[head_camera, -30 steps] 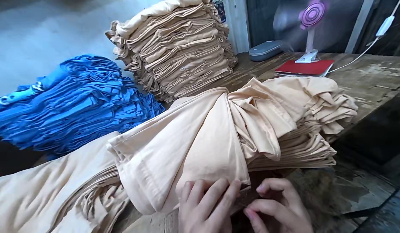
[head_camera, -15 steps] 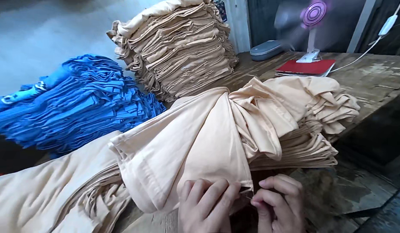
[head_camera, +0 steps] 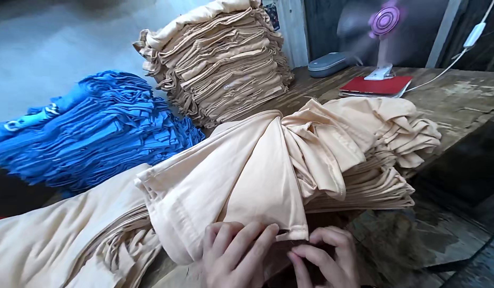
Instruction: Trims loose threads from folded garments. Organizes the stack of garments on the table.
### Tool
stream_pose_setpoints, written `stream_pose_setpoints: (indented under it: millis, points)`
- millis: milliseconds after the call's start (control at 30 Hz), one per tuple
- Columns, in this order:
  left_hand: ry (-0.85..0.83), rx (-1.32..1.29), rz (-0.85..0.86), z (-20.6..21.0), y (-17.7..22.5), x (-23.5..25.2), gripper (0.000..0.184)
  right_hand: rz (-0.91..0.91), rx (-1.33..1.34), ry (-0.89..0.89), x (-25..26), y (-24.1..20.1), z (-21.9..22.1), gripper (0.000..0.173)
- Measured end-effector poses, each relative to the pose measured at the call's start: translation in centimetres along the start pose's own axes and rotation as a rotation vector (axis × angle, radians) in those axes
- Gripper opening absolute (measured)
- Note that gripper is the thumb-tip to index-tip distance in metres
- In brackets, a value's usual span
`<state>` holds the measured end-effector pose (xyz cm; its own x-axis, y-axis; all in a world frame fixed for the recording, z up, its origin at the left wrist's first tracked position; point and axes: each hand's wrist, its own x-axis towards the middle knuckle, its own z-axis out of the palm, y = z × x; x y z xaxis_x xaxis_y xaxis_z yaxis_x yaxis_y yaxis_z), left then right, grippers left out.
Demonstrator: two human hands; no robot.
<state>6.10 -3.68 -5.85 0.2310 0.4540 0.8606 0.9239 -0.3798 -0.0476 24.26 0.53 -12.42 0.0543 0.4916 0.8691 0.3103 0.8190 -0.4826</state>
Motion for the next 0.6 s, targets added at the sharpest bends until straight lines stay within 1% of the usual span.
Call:
stream_pose_setpoints:
  millis: [133, 167, 300, 333, 367, 433, 533, 567, 600]
  points:
    - [-0.014, -0.024, -0.014, -0.3, 0.0, -0.1, 0.018, -0.079, 0.0, -0.124, -0.8, 0.9, -1.5, 0.01]
    - [-0.015, -0.03, -0.019, -0.4, 0.0, -0.2, 0.018, -0.072, -0.02, -0.135, -0.9, 1.1, -1.7, 0.012]
    - [-0.017, -0.049, -0.039, -0.5, 0.1, -0.5, 0.017, 0.073, -0.042, -0.048, -0.2, 0.7, -1.3, 0.026]
    - [-0.015, -0.053, -0.037, -0.5, 0.0, -0.5, 0.017, 0.089, -0.019, -0.026, 0.1, 0.5, -0.8, 0.024]
    - [-0.013, -0.054, -0.035, -0.4, 0.0, -0.5, 0.017, 0.096, 0.034, -0.017, 0.3, 0.3, -0.4, 0.018]
    - [-0.008, -0.058, -0.032, -0.5, -0.1, -0.3, 0.016, 0.085, 0.144, -0.049, 0.2, 0.3, -0.1, 0.01]
    - [0.004, -0.069, -0.046, -0.7, -0.1, -0.2, 0.018, 0.0, 0.18, -0.156, -0.8, 0.9, -1.2, 0.008]
    - [-0.002, -0.075, -0.054, -0.8, -0.1, -0.3, 0.021, -0.027, 0.151, -0.206, -1.3, 1.4, -1.7, 0.007]
    - [-0.007, -0.076, -0.06, -0.7, 0.0, -0.4, 0.026, -0.044, 0.097, -0.255, -1.8, 1.8, -2.2, 0.011]
